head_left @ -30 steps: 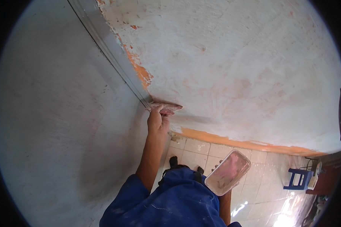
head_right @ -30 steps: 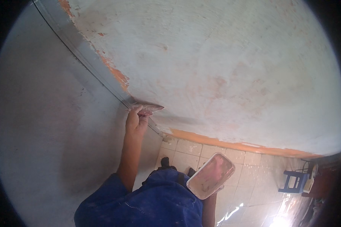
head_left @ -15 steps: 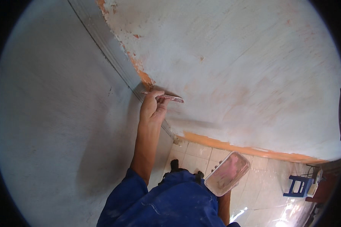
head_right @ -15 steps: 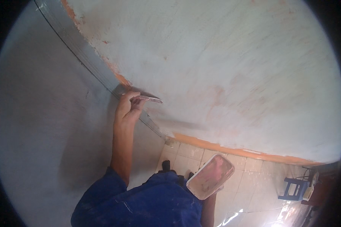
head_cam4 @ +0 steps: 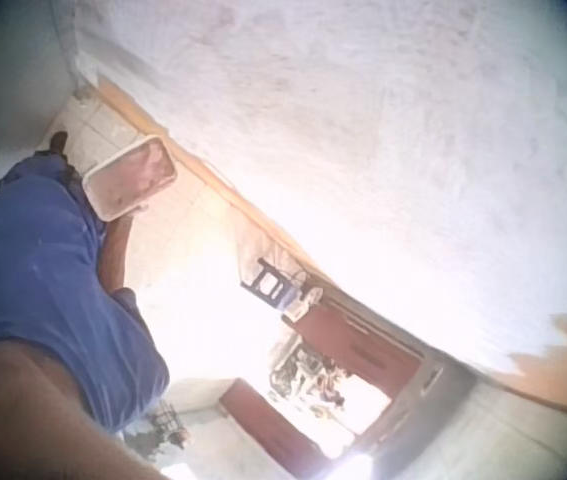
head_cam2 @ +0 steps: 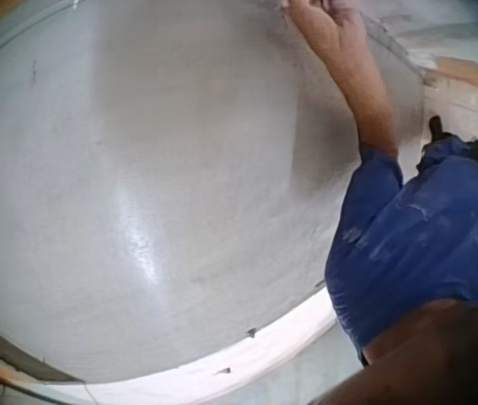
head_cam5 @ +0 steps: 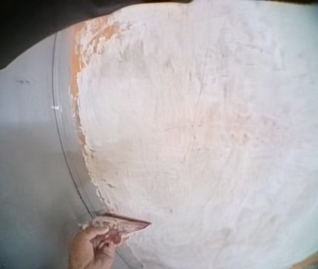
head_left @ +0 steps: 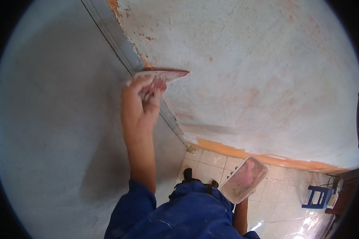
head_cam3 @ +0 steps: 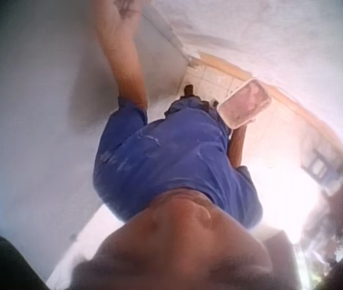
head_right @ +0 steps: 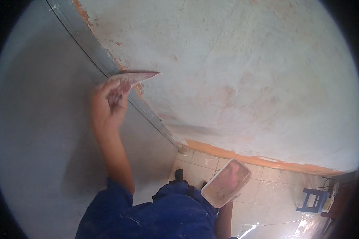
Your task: The person applies plaster to a wall using a putty knife, scraping material from a plastic container and smoothing it over the surface.
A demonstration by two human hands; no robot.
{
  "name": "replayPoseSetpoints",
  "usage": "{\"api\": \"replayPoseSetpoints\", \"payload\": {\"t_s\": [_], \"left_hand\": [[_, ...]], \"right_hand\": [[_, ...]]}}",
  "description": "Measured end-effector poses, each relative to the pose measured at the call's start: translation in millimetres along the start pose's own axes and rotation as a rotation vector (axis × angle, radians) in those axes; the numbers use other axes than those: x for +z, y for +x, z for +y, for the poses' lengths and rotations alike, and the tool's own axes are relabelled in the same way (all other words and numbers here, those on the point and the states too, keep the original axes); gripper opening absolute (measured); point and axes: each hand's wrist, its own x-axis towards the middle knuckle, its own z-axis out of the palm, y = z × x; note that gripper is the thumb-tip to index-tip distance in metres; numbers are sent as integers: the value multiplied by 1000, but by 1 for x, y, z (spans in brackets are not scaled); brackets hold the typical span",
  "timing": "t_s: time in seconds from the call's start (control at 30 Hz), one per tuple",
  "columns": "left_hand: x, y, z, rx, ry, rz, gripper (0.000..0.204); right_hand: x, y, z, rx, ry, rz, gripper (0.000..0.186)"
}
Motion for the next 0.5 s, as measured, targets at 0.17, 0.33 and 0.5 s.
{"api": "replayPoseSetpoints", "payload": {"t_s": [0.17,0.33,0.5], "left_hand": [[-26,-42,-59,-143,-179,108,26],[-37,-39,-96,-207,-238,134,26],[-68,-33,-131,-212,-190,303,23]], "right_hand": [[-3,2,-5,13,-4,-8,76],[0,9,-8,28,-13,-18,76],[-12,-5,-13,27,-32,-25,76]]}}
